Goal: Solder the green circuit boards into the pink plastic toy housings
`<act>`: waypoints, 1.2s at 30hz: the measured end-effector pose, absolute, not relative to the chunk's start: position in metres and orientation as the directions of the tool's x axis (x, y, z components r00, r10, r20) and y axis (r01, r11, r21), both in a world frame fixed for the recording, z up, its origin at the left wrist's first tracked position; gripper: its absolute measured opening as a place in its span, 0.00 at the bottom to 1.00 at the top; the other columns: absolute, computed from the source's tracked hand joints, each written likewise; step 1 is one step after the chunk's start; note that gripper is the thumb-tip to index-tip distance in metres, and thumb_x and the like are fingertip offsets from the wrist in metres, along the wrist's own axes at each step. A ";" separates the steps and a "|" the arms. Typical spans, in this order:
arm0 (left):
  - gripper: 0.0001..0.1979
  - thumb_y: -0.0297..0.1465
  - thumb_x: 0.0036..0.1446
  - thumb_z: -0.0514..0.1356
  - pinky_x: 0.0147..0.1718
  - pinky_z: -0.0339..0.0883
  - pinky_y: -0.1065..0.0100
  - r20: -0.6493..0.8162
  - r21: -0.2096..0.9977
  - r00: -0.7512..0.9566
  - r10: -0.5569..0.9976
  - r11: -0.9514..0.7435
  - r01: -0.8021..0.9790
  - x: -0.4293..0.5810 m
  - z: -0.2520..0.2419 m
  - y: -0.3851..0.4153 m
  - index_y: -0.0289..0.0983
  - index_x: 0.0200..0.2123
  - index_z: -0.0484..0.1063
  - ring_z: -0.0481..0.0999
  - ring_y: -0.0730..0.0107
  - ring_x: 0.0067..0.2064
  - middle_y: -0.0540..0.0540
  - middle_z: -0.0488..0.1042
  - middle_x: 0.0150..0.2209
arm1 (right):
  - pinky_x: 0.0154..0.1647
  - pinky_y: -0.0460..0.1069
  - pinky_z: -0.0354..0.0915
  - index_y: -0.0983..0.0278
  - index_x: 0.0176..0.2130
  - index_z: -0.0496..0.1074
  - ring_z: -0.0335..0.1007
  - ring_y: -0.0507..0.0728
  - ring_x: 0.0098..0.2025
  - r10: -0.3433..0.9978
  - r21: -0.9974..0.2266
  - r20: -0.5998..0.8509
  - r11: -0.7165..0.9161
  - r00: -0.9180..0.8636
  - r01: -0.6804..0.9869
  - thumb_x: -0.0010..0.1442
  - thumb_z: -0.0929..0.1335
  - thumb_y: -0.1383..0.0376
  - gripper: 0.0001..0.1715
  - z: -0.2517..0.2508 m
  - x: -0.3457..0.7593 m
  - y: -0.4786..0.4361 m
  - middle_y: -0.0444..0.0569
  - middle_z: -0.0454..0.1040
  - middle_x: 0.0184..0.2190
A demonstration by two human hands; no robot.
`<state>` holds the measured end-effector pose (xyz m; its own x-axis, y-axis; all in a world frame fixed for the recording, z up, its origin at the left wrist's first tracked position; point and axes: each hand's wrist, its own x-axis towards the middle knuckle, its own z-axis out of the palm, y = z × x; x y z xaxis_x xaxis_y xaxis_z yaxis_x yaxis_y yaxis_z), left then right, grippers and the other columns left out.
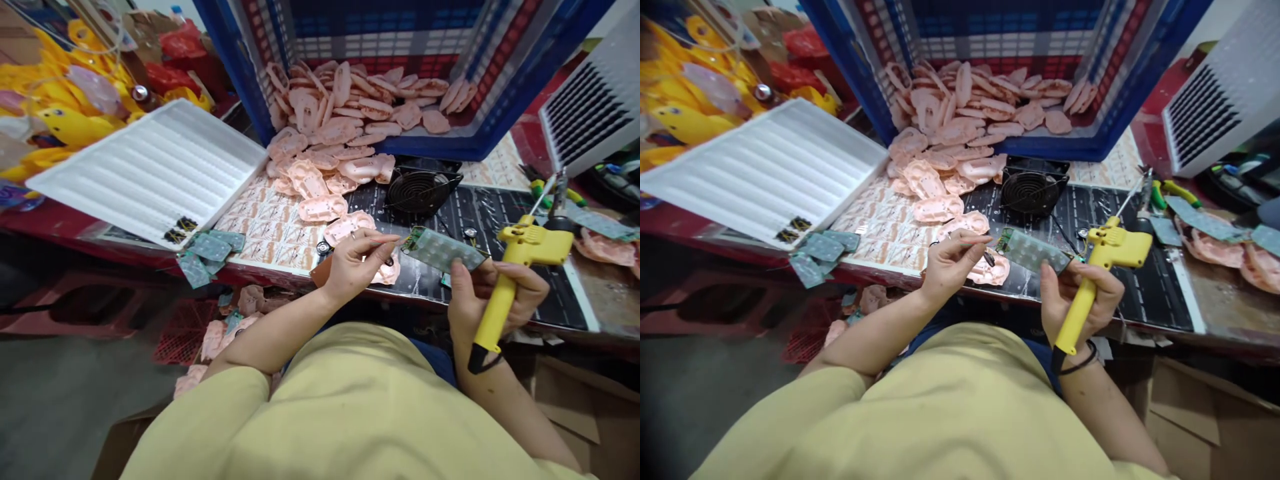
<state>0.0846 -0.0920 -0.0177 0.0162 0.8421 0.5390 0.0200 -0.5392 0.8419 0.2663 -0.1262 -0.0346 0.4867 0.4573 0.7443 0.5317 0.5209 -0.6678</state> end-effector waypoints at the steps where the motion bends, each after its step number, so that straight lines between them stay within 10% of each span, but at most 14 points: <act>1: 0.10 0.38 0.62 0.64 0.37 0.71 0.71 0.543 0.840 -0.005 0.840 -0.543 0.003 0.083 -0.017 -0.094 0.40 0.40 0.83 0.78 0.73 0.37 0.45 0.80 0.35 | 0.19 0.39 0.62 0.62 0.42 0.67 0.65 0.46 0.24 0.458 -0.657 0.753 0.532 0.472 0.534 0.49 0.79 0.65 0.25 -0.035 0.262 -0.126 0.41 0.68 0.32; 7: 0.16 0.47 0.60 0.63 0.52 0.74 0.61 0.454 0.881 -0.102 0.885 -0.463 -0.095 0.052 0.002 -0.097 0.42 0.39 0.83 0.81 0.64 0.47 0.45 0.82 0.40 | 0.38 0.50 0.79 0.61 0.48 0.66 0.78 0.56 0.41 0.598 -0.624 0.780 0.727 0.182 0.285 0.52 0.78 0.70 0.27 -0.045 0.246 -0.126 0.46 0.75 0.42; 16: 0.19 0.46 0.53 0.67 0.30 0.71 0.71 0.201 0.915 0.058 0.978 -0.208 0.347 -0.041 0.023 -0.064 0.33 0.34 0.81 0.79 0.68 0.31 0.45 0.79 0.27 | 0.48 0.54 0.75 0.60 0.54 0.63 0.77 0.59 0.49 0.538 -0.367 0.784 0.804 -0.309 0.468 0.60 0.71 0.73 0.26 -0.041 0.253 -0.091 0.57 0.71 0.57; 25: 0.06 0.31 0.53 0.62 0.30 0.65 0.72 0.113 0.798 0.267 0.957 -0.248 0.549 -0.030 -0.015 -0.036 0.34 0.29 0.77 0.75 0.72 0.31 0.47 0.78 0.28 | 0.61 0.59 0.63 0.62 0.52 0.66 0.73 0.59 0.48 0.572 -0.246 0.483 0.815 -0.663 0.524 0.66 0.62 0.67 0.15 -0.062 0.214 0.013 0.51 0.76 0.43; 36: 0.07 0.32 0.55 0.61 0.33 0.65 0.70 0.093 0.687 0.351 0.932 -0.315 0.655 -0.015 -0.014 -0.017 0.35 0.30 0.78 0.76 0.70 0.32 0.47 0.80 0.29 | 0.56 0.59 0.64 0.63 0.50 0.68 0.74 0.60 0.43 0.696 -0.208 0.341 0.711 -0.631 0.672 0.66 0.64 0.65 0.13 -0.056 0.218 -0.008 0.53 0.77 0.38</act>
